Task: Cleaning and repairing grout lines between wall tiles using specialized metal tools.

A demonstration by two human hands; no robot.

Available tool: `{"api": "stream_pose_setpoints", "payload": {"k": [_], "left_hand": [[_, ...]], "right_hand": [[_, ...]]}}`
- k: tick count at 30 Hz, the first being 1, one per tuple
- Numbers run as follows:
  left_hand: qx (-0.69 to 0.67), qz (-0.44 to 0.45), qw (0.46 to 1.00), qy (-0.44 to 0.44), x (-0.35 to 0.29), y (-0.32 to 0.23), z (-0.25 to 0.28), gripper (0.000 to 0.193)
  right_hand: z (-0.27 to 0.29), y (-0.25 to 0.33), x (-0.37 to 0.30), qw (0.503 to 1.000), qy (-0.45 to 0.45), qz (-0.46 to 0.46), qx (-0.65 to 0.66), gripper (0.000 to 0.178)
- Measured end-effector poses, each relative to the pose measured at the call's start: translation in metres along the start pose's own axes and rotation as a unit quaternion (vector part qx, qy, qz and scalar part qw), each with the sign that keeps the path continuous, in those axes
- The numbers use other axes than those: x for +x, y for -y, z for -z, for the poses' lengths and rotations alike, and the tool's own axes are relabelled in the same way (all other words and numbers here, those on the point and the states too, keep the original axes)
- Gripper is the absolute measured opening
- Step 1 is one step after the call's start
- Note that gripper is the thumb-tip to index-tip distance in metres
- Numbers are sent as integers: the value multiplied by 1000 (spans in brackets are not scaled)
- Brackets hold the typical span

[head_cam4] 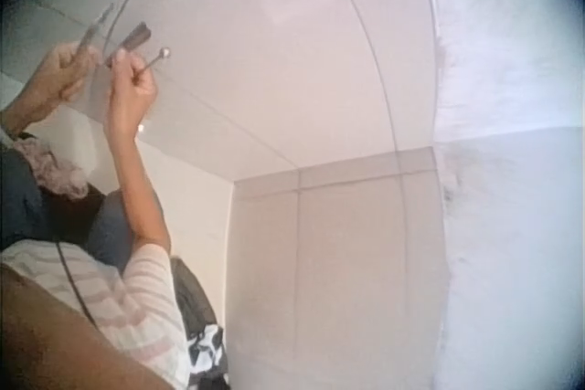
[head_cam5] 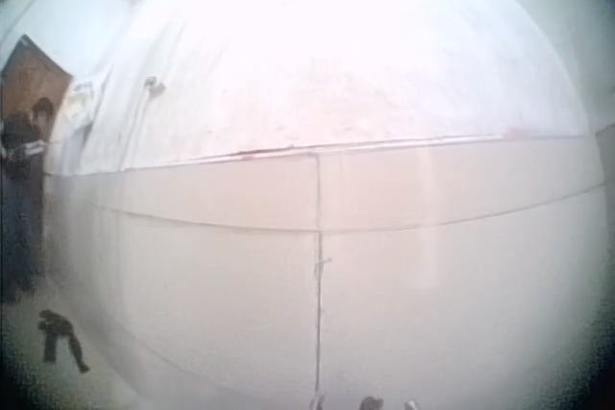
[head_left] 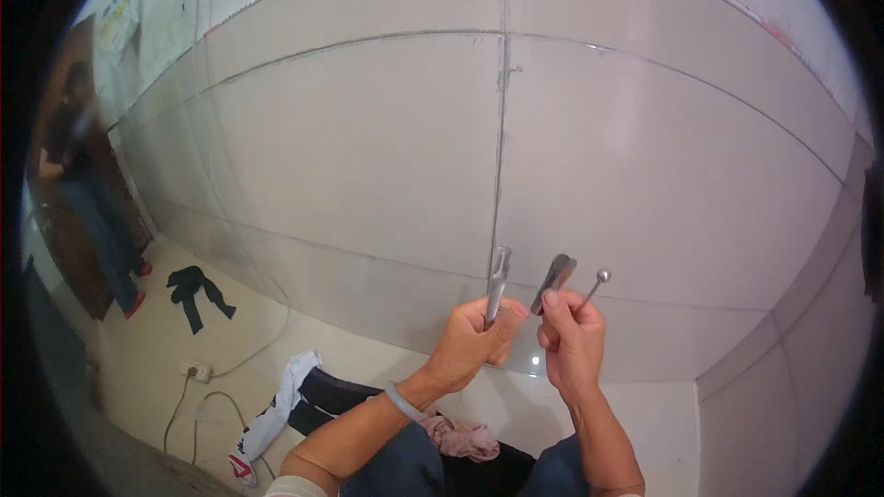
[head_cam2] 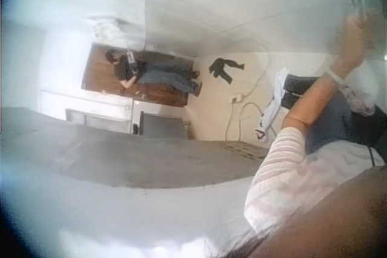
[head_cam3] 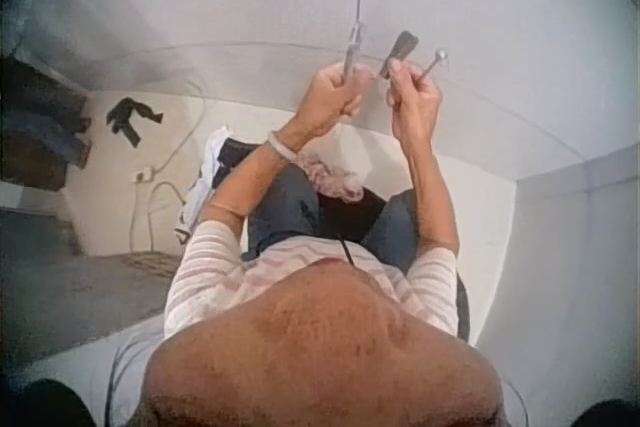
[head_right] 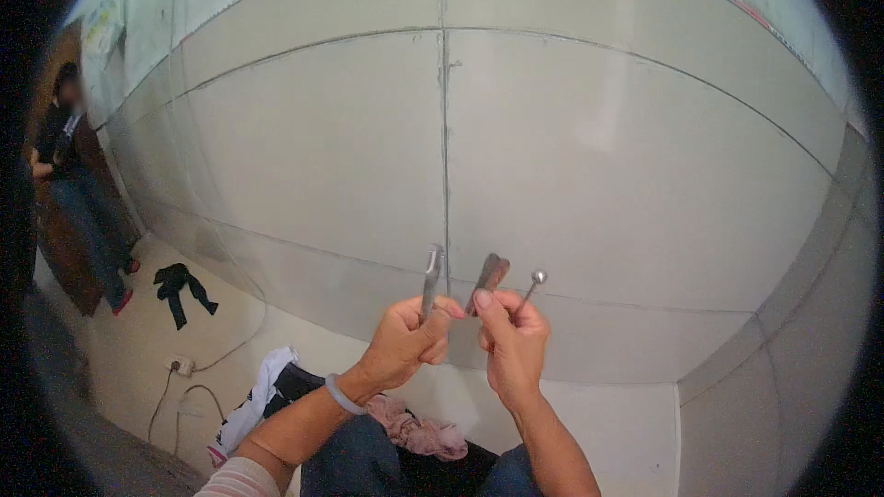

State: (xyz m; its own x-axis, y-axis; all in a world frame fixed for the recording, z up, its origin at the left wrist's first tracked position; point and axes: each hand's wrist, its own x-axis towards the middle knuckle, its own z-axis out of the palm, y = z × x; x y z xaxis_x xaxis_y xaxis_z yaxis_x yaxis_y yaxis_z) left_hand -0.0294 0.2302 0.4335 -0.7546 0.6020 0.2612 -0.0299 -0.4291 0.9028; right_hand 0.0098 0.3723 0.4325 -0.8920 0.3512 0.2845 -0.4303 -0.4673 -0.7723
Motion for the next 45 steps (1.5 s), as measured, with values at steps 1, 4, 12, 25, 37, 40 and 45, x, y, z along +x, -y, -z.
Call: {"api": "stream_pose_setpoints", "payload": {"k": [1,4,12,25,37,40,45], "left_hand": [[-3,0,1000,2,-2,8,-3,22],[-19,-21,999,-25,-3,21,-11,20],[-87,-88,988,-88,14,41,-26,17],[-148,-165,959,-174,6,58,-16,12],[-107,-222,944,-220,5,34,6,12],[-81,-231,940,-236,4,33,11,10],[-56,-231,940,-246,8,30,15,9]], "right_hand": [[-1,0,0,1000,-5,7,-5,15],[2,-2,1,1000,-1,9,-18,16],[11,7,7,999,29,-8,-45,19],[15,74,76,828,6,314,-464,20],[-94,128,151,585,8,506,-634,8],[-97,127,154,569,10,514,-642,9],[-104,133,162,569,31,530,-629,5]]}}
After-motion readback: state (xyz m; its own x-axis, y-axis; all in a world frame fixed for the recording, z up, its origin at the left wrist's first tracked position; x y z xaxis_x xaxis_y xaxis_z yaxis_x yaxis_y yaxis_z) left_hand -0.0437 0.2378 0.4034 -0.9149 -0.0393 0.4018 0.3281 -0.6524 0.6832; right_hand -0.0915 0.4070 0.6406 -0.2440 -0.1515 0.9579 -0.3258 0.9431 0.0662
